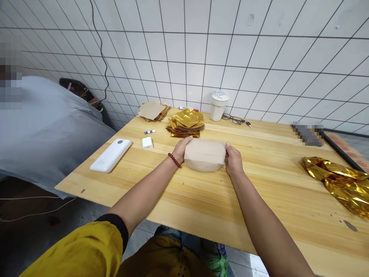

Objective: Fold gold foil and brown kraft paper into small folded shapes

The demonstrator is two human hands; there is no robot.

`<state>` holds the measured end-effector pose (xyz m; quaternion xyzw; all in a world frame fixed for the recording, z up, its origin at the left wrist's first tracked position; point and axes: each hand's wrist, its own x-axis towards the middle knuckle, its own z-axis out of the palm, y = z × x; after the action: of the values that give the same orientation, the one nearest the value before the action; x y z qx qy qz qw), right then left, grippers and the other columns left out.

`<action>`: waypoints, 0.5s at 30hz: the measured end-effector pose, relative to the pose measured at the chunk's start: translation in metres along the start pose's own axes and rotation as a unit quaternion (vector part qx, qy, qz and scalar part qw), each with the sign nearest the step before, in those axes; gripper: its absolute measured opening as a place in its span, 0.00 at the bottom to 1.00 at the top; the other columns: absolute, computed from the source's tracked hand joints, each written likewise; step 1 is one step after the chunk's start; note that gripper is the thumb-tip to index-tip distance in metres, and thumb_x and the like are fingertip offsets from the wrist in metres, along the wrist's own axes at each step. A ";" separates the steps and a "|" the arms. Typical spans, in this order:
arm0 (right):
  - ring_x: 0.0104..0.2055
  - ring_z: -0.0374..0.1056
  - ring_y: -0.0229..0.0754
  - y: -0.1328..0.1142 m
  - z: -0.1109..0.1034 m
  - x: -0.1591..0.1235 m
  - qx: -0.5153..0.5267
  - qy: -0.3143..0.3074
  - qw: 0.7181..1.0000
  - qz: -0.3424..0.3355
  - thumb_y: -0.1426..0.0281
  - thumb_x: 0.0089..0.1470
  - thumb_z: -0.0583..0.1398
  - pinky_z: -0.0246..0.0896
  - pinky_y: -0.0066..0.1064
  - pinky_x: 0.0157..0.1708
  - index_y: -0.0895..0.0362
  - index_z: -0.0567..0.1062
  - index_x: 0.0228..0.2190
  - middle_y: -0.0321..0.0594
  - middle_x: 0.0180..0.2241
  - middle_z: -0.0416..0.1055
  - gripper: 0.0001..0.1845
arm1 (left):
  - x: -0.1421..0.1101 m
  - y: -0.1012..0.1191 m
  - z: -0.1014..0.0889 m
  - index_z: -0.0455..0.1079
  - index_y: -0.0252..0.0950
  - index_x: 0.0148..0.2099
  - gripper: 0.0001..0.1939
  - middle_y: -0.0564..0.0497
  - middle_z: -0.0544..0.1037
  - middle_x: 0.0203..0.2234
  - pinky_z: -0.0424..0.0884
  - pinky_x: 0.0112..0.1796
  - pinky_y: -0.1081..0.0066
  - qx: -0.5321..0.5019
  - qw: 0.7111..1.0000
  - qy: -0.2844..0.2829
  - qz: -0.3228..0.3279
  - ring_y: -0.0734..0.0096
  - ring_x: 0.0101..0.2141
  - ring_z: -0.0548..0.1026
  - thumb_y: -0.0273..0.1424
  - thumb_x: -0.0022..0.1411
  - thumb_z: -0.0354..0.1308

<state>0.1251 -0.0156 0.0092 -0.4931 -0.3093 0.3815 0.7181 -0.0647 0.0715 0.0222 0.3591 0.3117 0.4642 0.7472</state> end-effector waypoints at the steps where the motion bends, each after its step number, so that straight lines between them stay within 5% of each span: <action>1: 0.26 0.73 0.44 0.000 -0.001 0.000 0.007 -0.006 1.000 -0.006 0.45 0.38 0.68 0.70 0.34 0.28 0.54 0.74 0.21 0.35 0.19 0.74 0.25 | 0.000 0.002 0.001 0.71 0.32 0.28 0.14 0.52 0.76 0.22 0.71 0.34 0.69 -0.029 0.999 0.015 0.002 0.72 0.25 0.73 0.39 0.50 0.66; 7: 0.26 0.71 0.42 0.004 -0.002 -0.006 -0.037 -0.100 0.994 -0.009 0.50 0.44 0.68 0.67 0.33 0.28 0.55 0.78 0.26 0.36 0.25 0.77 0.20 | 0.002 0.006 0.005 0.74 0.31 0.35 0.16 0.44 0.81 0.32 0.71 0.48 0.64 -0.105 0.994 0.016 0.005 0.62 0.41 0.78 0.41 0.54 0.65; 11: 0.28 0.71 0.43 0.008 -0.002 -0.004 -0.044 -0.059 0.996 -0.047 0.52 0.45 0.68 0.65 0.33 0.29 0.55 0.78 0.26 0.36 0.25 0.77 0.19 | 0.002 0.002 0.003 0.77 0.33 0.37 0.27 0.43 0.82 0.36 0.70 0.50 0.62 -0.065 0.996 -0.055 0.004 0.57 0.45 0.77 0.54 0.50 0.64; 15: 0.25 0.66 0.40 0.009 -0.003 0.000 -0.039 -0.025 0.996 -0.076 0.50 0.46 0.67 0.62 0.31 0.25 0.54 0.76 0.26 0.34 0.21 0.73 0.20 | -0.004 -0.002 0.002 0.78 0.31 0.33 0.26 0.44 0.82 0.31 0.69 0.48 0.61 0.048 0.991 -0.123 -0.007 0.59 0.38 0.78 0.46 0.36 0.74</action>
<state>0.1254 -0.0147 -0.0007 -0.4860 -0.3782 0.3262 0.7172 -0.0638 0.0669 0.0221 0.4462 0.2423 0.3958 0.7652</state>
